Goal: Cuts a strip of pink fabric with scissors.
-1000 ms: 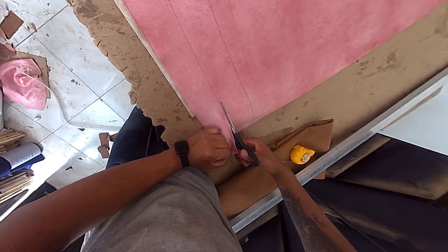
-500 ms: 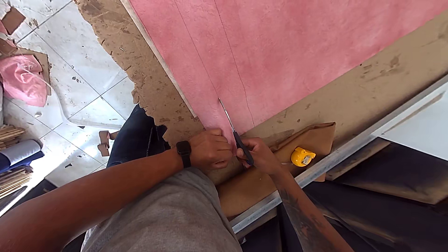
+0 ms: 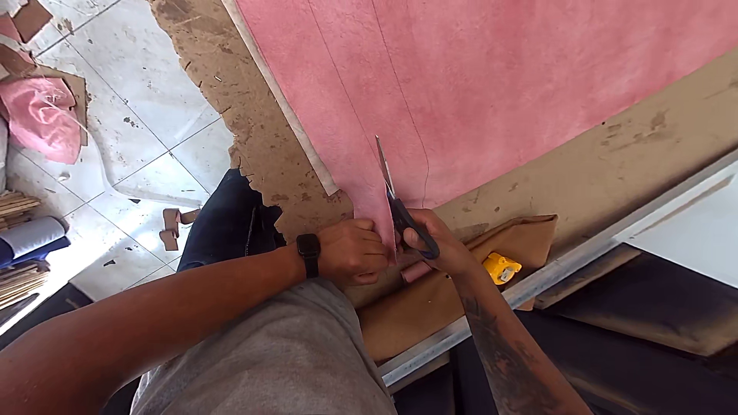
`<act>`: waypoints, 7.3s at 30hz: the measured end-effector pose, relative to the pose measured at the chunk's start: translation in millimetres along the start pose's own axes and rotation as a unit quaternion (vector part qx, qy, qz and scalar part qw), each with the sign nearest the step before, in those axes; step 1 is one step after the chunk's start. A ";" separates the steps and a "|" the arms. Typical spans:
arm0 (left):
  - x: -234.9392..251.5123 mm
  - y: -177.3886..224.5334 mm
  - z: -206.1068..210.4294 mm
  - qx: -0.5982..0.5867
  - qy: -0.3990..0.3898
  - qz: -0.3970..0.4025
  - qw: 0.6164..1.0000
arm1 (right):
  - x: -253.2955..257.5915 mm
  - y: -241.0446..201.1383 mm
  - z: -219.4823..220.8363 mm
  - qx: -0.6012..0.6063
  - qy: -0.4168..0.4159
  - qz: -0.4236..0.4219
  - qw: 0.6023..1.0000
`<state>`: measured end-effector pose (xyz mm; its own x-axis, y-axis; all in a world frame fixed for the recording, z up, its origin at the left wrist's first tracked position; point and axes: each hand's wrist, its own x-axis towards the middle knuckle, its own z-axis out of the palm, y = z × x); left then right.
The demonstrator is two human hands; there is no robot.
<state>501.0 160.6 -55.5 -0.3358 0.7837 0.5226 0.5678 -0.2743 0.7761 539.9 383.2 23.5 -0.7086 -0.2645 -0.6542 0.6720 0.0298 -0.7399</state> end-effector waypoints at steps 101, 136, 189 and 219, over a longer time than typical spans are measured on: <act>68.3 -41.2 -167.7 -0.439 0.345 -0.520 0.647 | 92.6 -67.8 -6.5 0.044 -0.056 -0.060 0.996; 62.1 -45.2 -163.7 -0.486 0.346 -0.469 0.652 | 94.9 -90.5 3.4 -0.024 -0.032 -0.030 0.999; 74.6 -70.0 -227.8 -0.448 0.350 -0.516 0.641 | 150.5 -122.3 4.7 0.019 -0.026 -0.053 0.998; 57.7 -72.6 -228.9 -0.487 0.359 -0.502 0.618 | 172.0 -124.1 10.7 0.039 0.004 -0.054 0.998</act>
<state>268.4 98.1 -1.0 -0.5965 0.4777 -0.6450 -0.8022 -0.3308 0.4970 337.0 323.7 4.5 -0.7796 -0.2551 -0.5720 0.6054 -0.0731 -0.7925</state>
